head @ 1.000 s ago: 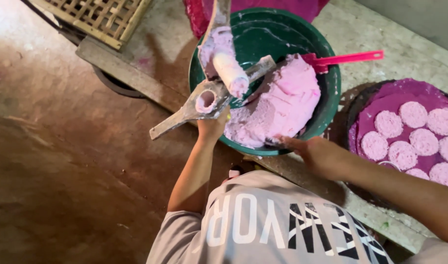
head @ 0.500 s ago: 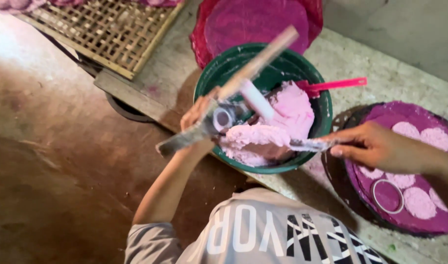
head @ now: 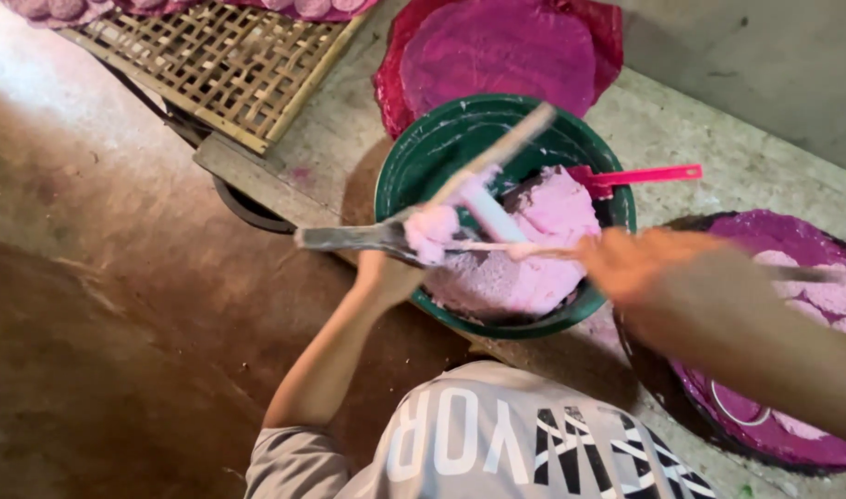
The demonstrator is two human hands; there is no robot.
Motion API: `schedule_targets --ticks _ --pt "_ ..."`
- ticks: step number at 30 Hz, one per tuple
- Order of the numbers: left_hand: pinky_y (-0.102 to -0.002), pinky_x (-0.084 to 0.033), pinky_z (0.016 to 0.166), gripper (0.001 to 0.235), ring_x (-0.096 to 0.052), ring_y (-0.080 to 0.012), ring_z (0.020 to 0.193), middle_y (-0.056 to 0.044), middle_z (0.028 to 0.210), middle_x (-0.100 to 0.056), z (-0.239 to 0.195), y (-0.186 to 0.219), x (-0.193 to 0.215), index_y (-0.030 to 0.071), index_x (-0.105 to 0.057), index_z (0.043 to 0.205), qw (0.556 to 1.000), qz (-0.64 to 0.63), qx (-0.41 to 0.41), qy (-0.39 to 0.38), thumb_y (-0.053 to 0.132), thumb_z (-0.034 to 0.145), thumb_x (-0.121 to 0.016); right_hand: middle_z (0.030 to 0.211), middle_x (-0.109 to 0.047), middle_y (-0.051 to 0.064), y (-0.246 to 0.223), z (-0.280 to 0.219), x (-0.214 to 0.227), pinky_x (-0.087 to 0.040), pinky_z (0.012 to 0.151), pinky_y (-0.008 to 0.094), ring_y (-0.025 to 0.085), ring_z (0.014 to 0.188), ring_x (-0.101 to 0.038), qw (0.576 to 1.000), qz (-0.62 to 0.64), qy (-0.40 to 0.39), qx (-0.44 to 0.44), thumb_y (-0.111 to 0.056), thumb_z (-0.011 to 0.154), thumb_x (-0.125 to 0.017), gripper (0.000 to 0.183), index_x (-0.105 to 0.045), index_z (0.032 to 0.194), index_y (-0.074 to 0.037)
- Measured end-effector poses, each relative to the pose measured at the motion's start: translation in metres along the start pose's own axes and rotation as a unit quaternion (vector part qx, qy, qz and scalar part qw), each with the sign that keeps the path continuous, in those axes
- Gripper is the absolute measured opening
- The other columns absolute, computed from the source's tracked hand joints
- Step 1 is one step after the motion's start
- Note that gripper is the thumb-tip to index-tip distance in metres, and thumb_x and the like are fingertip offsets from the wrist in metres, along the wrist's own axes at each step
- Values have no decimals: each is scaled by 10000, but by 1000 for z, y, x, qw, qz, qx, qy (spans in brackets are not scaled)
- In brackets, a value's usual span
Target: The person scoops pink dough from a green basin using a pink spatula and a wooden stick, then uses a metal ring mold and a wooden mallet to press the dough into circular shapes on a purple tray. The person repeatedly fills the mold, taps it with the mallet, and removes the formed circles, placing them on the tray.
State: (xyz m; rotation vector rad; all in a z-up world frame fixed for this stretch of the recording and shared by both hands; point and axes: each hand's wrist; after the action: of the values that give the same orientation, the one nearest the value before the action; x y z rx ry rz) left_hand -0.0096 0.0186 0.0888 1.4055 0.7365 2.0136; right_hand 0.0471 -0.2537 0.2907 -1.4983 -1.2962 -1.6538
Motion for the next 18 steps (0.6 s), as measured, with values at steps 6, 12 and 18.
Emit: schedule_targets --ticks 6,12,18 --pt "-356 -555 885 545 -706 -268 1049 -105 1259 -706 15 4 5 106 -644 1296 988 56 -128 68 314 800 -737 829 -663 37 -12 32 -1 -573 511 338 203 662 -699 998 -62 -3 30 -180 852 -614 221 -663 1057 -112" --pt "-384 -551 786 458 -700 -284 955 -104 1101 -736 17 18 -7 106 -696 1184 999 19 -33 35 290 774 -785 816 -682 104 -26 44 -46 -568 526 339 220 631 -701 989 -87 56 110 -154 815 -642 246 -659 1023 -24" --pt "-374 -584 775 235 -729 -255 922 -61 1003 -736 32 12 24 113 -707 1117 980 -85 37 178 238 936 -624 1050 -722 124 14 -7 -31 -565 657 417 317 845 -721 965 217 100 -110 -76 881 -623 385 -657 1264 -95"
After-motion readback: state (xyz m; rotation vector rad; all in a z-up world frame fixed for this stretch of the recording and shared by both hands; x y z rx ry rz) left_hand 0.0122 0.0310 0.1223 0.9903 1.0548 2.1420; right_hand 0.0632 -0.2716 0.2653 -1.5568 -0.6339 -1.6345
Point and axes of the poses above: each hand's wrist, its own z-axis towards the middle knuckle, its own x-axis out of the back of the hand, y = z × x
